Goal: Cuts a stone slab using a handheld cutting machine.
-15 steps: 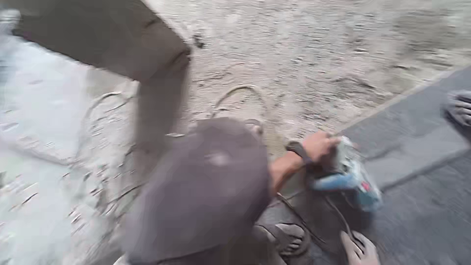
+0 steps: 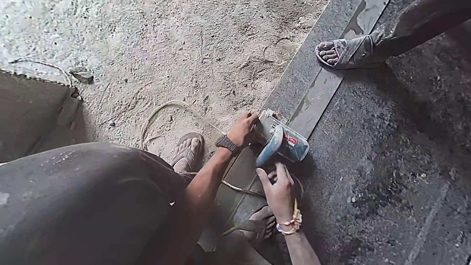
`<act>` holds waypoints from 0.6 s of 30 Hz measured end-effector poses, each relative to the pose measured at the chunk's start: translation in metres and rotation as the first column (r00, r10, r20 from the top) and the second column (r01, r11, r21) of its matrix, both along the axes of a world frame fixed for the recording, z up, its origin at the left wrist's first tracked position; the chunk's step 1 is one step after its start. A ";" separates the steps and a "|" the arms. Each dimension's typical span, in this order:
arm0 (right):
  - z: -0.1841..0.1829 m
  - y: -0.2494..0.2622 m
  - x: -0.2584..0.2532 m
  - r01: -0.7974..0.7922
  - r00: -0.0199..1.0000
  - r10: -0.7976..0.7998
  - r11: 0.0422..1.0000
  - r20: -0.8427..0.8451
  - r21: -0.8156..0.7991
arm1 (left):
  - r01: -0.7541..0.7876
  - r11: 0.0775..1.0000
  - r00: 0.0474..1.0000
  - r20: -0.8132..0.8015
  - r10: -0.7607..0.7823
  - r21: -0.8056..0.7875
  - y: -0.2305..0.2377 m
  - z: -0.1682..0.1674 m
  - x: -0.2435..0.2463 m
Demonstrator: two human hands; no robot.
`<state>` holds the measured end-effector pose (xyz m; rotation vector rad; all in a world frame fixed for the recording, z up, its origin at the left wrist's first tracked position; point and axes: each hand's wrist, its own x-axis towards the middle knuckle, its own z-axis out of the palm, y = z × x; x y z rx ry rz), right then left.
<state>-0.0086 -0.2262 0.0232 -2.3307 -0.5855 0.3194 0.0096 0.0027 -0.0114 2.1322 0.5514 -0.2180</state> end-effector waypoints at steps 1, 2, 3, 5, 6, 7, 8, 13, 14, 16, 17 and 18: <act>-0.001 0.013 -0.001 0.017 1.000 -0.017 0.999 0.016 -0.032 | -0.002 1.000 1.000 0.000 0.002 -0.003 0.000 0.000 0.001; -0.001 0.022 0.000 0.042 0.999 -0.041 0.998 0.018 -0.049 | -0.006 1.000 1.000 0.011 0.006 -0.006 0.001 0.000 0.001; -0.002 0.026 0.003 0.066 0.998 -0.066 0.996 0.005 -0.060 | -0.011 1.000 0.999 0.035 0.011 -0.009 0.002 -0.002 0.001; -0.002 0.028 0.009 0.097 0.993 -0.101 0.993 -0.059 -0.064 | -0.015 1.000 1.000 0.024 0.016 -0.026 0.002 -0.001 0.002; -0.003 0.028 0.011 0.109 0.991 -0.113 0.992 -0.077 -0.057 | -0.017 0.999 1.000 -0.001 0.017 -0.030 0.002 0.000 0.003; -0.003 0.029 0.012 0.122 0.988 -0.126 0.991 -0.088 -0.049 | -0.020 0.999 0.999 -0.029 0.020 -0.030 0.003 0.003 0.005; -0.004 0.029 0.012 0.134 0.986 -0.138 0.990 -0.094 -0.044 | -0.026 0.999 0.998 -0.052 0.024 -0.029 0.003 0.006 0.007; -0.007 0.030 0.017 0.168 0.982 -0.170 0.985 -0.083 -0.026 | -0.017 0.999 0.996 -0.091 0.013 -0.041 0.004 0.011 0.012; -0.008 0.031 0.017 0.174 0.981 -0.176 0.984 -0.082 -0.029 | -0.012 0.999 0.996 -0.088 0.008 -0.042 0.004 0.014 0.012; -0.003 0.030 0.015 0.190 0.976 -0.194 0.981 -0.098 -0.048 | -0.003 0.999 0.997 -0.083 0.000 -0.043 0.002 0.020 0.011; 0.001 0.033 0.019 0.191 0.974 -0.196 0.980 -0.109 -0.055 | -0.004 0.999 0.997 -0.079 0.001 -0.033 0.003 0.022 0.014; 0.006 0.034 0.021 0.182 0.974 -0.190 0.980 -0.120 -0.075 | -0.009 1.000 0.996 -0.087 0.007 -0.023 0.003 0.025 0.015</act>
